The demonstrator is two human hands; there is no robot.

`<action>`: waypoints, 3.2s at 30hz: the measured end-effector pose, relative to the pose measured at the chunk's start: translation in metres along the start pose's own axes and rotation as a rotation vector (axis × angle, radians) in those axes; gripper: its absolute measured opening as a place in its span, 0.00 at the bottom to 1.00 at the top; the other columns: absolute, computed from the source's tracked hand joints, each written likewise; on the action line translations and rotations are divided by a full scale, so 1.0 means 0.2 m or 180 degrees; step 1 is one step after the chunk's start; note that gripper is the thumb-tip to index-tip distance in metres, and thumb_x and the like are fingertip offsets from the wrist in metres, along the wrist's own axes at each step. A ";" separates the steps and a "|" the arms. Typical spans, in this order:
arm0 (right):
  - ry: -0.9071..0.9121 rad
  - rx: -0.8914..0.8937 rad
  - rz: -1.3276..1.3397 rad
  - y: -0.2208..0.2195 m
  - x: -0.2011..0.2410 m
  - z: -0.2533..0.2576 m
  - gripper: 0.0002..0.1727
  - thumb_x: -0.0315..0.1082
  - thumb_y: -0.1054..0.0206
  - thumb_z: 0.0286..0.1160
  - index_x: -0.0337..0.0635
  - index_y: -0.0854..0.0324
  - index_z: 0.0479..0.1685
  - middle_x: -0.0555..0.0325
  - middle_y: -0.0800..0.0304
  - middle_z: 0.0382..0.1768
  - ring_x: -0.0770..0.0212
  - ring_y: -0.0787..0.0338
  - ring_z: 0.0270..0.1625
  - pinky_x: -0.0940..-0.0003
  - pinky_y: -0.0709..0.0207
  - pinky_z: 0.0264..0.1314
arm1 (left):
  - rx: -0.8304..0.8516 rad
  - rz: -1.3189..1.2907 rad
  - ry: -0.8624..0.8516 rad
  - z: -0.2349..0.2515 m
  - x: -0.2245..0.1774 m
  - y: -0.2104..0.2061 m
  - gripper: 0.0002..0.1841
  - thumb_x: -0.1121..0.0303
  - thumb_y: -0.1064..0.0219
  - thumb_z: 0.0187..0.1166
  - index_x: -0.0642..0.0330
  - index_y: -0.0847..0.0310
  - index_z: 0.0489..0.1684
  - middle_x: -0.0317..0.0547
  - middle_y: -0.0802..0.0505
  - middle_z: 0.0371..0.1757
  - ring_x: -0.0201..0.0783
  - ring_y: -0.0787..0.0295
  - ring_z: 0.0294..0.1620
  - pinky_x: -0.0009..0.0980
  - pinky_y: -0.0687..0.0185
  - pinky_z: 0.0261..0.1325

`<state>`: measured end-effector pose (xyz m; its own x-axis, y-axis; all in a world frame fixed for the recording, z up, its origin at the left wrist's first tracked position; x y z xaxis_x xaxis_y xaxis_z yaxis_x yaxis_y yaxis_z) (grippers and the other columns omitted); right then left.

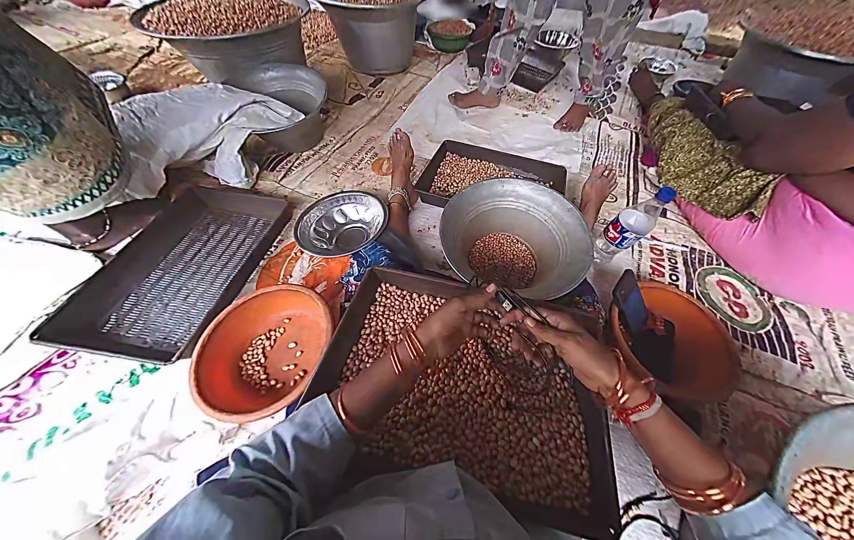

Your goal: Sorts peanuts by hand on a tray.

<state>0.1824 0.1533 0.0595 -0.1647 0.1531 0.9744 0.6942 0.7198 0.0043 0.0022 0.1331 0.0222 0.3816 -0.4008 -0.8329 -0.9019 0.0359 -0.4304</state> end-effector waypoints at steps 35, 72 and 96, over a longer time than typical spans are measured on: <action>0.0790 -0.2046 -0.0343 0.61 0.05 -0.08 0.26 0.42 0.66 0.97 0.43 0.25 0.74 0.57 0.05 0.55 0.64 0.04 0.49 0.68 0.10 0.53 | -0.1330 0.0779 -0.4093 -0.29 -0.37 0.31 0.17 0.55 0.57 0.96 0.43 0.20 0.48 0.19 0.15 0.27 0.20 0.19 0.23 0.18 0.18 0.32; 0.2212 -0.1421 -0.1042 0.13 0.19 -0.13 0.12 0.35 0.42 0.89 0.46 0.12 0.46 0.82 0.18 0.25 0.88 0.26 0.24 0.89 0.31 0.27 | -0.0031 0.2975 -0.2657 -0.21 -0.21 0.04 0.30 0.51 0.39 0.87 0.57 0.29 0.85 0.40 0.19 0.83 0.35 0.29 0.86 0.43 0.37 0.89; 0.2059 -0.0293 -0.4506 -0.30 0.03 -0.11 0.16 0.40 0.42 0.84 0.45 0.12 0.57 0.51 0.07 0.33 0.51 0.09 0.23 0.55 0.18 0.19 | -0.0351 -0.0479 -0.2162 -0.18 -0.22 0.13 0.23 0.65 0.64 0.95 0.53 0.32 0.83 0.38 0.15 0.34 0.23 0.28 0.17 0.16 0.29 0.22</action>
<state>0.1559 0.0963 0.0703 -0.3959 -0.9137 0.0922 0.2829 -0.0258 0.9588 -0.0452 0.1194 0.0610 0.5134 0.2676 -0.8154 -0.8309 -0.0823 -0.5502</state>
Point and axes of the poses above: each hand's wrist, its own z-axis towards the middle knuckle, its own y-axis out of the back of the hand, x = y × z, the point moved 4 cm from there along z, towards the middle knuckle
